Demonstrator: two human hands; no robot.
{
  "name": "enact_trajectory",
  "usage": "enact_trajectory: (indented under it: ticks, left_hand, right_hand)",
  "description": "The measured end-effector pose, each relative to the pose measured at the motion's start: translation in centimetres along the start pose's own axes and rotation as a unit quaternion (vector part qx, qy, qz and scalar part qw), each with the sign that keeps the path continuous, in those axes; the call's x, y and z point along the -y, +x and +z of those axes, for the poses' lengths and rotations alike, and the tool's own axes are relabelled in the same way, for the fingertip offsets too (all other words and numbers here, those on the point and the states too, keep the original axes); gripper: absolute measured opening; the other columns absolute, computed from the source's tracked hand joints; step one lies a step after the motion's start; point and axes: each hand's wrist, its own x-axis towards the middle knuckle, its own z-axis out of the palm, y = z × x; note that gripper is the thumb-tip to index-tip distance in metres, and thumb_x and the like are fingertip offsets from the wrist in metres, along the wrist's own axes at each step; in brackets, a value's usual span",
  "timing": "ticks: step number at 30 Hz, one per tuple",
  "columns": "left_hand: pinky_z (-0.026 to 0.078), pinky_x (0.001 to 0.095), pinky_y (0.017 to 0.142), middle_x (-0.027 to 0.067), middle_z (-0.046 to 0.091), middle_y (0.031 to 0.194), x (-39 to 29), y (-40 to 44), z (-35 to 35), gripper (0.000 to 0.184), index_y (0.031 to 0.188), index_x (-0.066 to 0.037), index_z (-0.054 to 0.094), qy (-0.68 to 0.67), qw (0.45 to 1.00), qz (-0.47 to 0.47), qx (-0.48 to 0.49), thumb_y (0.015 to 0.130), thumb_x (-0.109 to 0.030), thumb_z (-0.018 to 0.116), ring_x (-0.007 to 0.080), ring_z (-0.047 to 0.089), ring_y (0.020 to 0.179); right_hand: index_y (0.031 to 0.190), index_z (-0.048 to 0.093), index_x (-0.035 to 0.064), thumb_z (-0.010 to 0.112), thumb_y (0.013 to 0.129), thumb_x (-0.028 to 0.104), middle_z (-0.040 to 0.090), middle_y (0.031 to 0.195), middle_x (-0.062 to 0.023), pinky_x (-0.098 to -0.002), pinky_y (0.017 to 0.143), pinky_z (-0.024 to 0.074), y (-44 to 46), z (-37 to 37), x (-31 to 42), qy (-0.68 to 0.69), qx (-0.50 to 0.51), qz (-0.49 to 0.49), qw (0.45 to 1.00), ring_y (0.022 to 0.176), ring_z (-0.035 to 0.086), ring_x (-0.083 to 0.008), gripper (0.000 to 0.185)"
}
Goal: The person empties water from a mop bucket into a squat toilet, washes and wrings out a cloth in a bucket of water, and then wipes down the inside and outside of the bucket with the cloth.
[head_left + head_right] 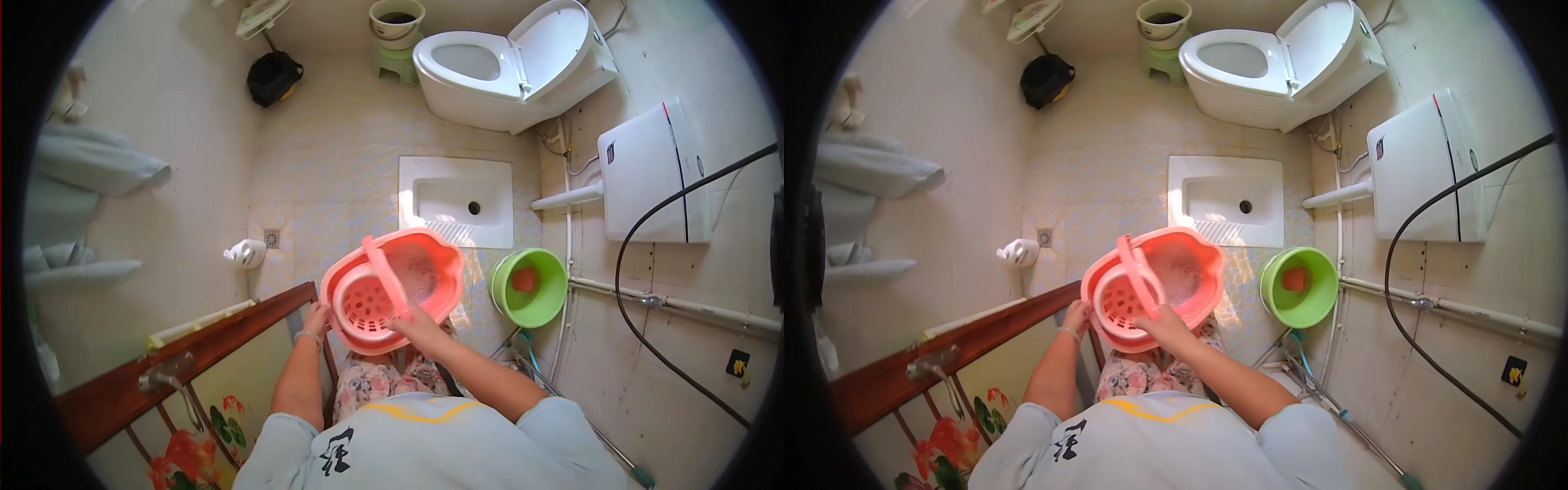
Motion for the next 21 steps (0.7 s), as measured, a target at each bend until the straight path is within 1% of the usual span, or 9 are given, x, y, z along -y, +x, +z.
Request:
enact_trajectory:
  ticks: [2,4,7,8,10,12,16,20,21]
  left_hand:
    - [0.049,0.0321,0.064,0.0006,0.056,0.081,-0.3,0.5,0.9,0.017,0.1,-0.009,0.052,-0.013,0.999,-0.005,-0.041,0.084,-0.016,0.054,0.0135,0.056,0.07]
    - [0.05,0.0299,0.064,0.004,0.057,0.083,0.1,2.4,1.1,0.014,0.097,-0.005,0.052,-0.002,0.998,-0.015,-0.065,0.084,-0.012,0.052,0.0156,0.057,0.072]
    - [0.051,0.0275,0.062,0.0056,0.057,0.082,-0.1,4.5,4.3,0.011,0.094,-0.003,0.052,-0.032,0.996,-0.021,-0.085,0.085,-0.009,0.052,0.0159,0.058,0.071]
    - [0.052,0.0269,0.061,0.0056,0.057,0.081,-0.5,4.6,4.8,0.01,0.094,-0.002,0.052,-0.048,0.994,-0.023,-0.092,0.086,-0.009,0.052,0.0155,0.058,0.07]
    - [0.053,0.0292,0.064,0.0051,0.057,0.08,-1.8,5.6,7.0,0.011,0.094,-0.002,0.052,-0.04,0.995,-0.023,-0.084,0.087,-0.011,0.053,0.0152,0.058,0.071]
    - [0.053,0.0293,0.064,0.0054,0.057,0.081,-2.7,6.8,9.2,0.012,0.094,-0.002,0.052,-0.025,0.994,-0.02,-0.104,0.087,-0.012,0.053,0.0155,0.059,0.072]
    - [0.054,0.029,0.065,0.0062,0.058,0.084,-5.0,9.9,13.3,0.014,0.096,0.0,0.052,-0.007,0.995,-0.017,-0.099,0.086,-0.01,0.054,0.0156,0.06,0.073]
    - [0.054,0.0295,0.063,0.0065,0.058,0.082,-7.4,12.1,17.4,0.016,0.096,0.001,0.051,0.005,0.996,-0.013,-0.089,0.085,-0.009,0.056,0.0165,0.06,0.069]
    - [0.05,0.0278,0.065,0.0043,0.057,0.082,-7.9,12.6,18.4,0.011,0.094,-0.004,0.051,0.031,0.996,-0.024,-0.079,0.088,-0.013,0.053,0.0143,0.057,0.071]
  right_hand:
    - [0.11,0.051,-0.0049,0.067,0.074,0.029,0.06,0.096,-0.0137,-0.032,0.079,0.0457,3.2,-1.4,0.9,-0.055,0.02,0.002,0.998,0.09,0.057,-0.0203,0.052]
    - [0.11,0.049,-0.007,0.068,0.072,0.033,0.061,0.099,-0.0184,-0.0342,0.081,0.0462,7.0,-2.9,-1.6,-0.131,0.037,0.01,0.991,0.093,0.059,-0.0246,0.059]
    - [0.108,0.048,-0.0098,0.068,0.068,0.04,0.06,0.099,-0.0238,-0.0367,0.078,0.0473,9.7,-5.2,1.7,-0.211,0.042,0.061,0.975,0.092,0.06,-0.0296,0.067]
    - [0.108,0.048,-0.0101,0.068,0.066,0.042,0.059,0.099,-0.0248,-0.0374,0.079,0.0472,10.6,-5.7,2.2,-0.207,0.044,0.065,0.975,0.092,0.06,-0.0309,0.07]
    - [0.108,0.048,-0.0106,0.068,0.064,0.046,0.059,0.099,-0.0267,-0.0388,0.079,0.0472,12.6,-7.5,2.6,-0.194,0.053,0.069,0.977,0.093,0.06,-0.0334,0.075]
    - [0.107,0.048,-0.0107,0.067,0.064,0.046,0.058,0.1,-0.027,-0.0391,0.08,0.0467,14.7,-8.5,1.4,-0.197,0.037,0.072,0.977,0.092,0.06,-0.0345,0.074]
    - [0.107,0.049,-0.0089,0.067,0.064,0.045,0.059,0.1,-0.0256,-0.0384,0.08,0.0464,17.4,-11.6,0.9,-0.181,-0.004,0.076,0.98,0.092,0.059,-0.0333,0.071]
    - [0.106,0.051,-0.0059,0.068,0.065,0.044,0.059,0.099,-0.0232,-0.0377,0.077,0.047,20.0,-14.6,-0.7,-0.167,-0.039,0.086,0.981,0.09,0.06,-0.0316,0.067]
    - [0.106,0.051,-0.0057,0.068,0.065,0.044,0.06,0.098,-0.0231,-0.0377,0.077,0.0471,20.4,-15.3,-1.0,-0.158,-0.05,0.077,0.983,0.09,0.061,-0.0314,0.067]
